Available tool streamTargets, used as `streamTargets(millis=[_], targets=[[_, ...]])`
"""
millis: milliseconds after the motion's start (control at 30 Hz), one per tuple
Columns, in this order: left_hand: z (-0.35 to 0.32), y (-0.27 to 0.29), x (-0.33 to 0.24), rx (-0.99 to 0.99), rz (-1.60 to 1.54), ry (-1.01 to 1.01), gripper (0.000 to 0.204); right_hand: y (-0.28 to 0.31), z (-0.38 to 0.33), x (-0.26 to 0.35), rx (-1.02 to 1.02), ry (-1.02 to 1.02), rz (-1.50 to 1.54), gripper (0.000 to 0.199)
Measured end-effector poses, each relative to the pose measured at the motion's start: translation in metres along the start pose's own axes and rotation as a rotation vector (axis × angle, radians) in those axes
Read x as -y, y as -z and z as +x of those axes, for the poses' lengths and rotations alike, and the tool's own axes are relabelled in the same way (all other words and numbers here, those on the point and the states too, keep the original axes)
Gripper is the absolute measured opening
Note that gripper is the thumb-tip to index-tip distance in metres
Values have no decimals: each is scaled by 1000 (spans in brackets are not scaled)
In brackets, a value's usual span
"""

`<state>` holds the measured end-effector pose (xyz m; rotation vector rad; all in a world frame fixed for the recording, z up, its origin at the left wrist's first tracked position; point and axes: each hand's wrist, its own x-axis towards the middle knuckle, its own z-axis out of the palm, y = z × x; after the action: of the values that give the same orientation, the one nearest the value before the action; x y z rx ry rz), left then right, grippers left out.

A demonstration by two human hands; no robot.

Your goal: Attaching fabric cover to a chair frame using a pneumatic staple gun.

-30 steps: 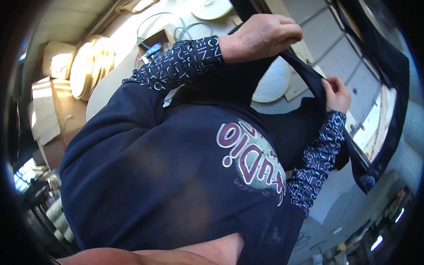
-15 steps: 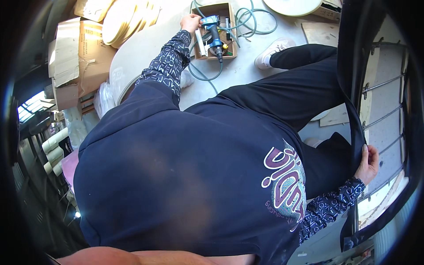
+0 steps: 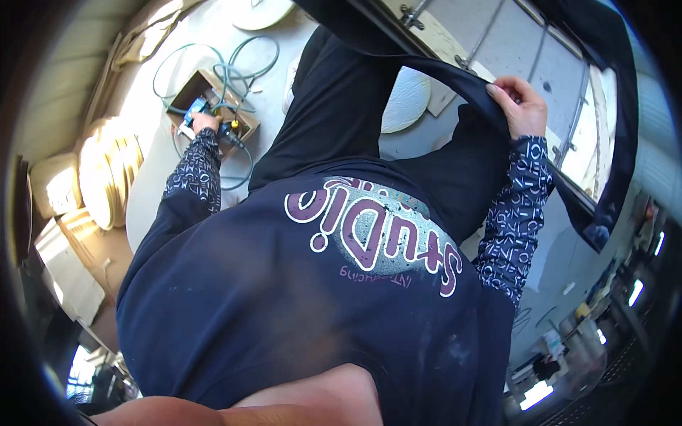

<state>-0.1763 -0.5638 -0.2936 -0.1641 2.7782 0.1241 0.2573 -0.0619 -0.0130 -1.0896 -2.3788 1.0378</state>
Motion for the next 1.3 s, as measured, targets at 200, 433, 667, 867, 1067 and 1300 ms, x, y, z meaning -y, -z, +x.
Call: streamTargets(millis=[200, 433, 667, 867, 1067, 1300], targets=[[12, -11, -13, -24, -199, 95, 104, 15, 7, -2, 24, 53, -62, 12], [-39, 145, 1, 418, -1243, -111, 26, 26, 1, -14, 69, 66, -203, 14], [-289, 340, -77, 351, -1148, -710, 19, 34, 9, -10, 153, 48, -122, 14], [-377, 333, -208, 865, -933, -1057, 20, 31, 6, -9, 62, 42, -220, 15], [-404, 234, -323, 1223, -632, -1215, 28, 25, 3, -6, 61, 23, -274, 16], [-426, 214, -339, 1168, -488, -1226, 32, 32, 10, -17, 49, 32, -317, 17]])
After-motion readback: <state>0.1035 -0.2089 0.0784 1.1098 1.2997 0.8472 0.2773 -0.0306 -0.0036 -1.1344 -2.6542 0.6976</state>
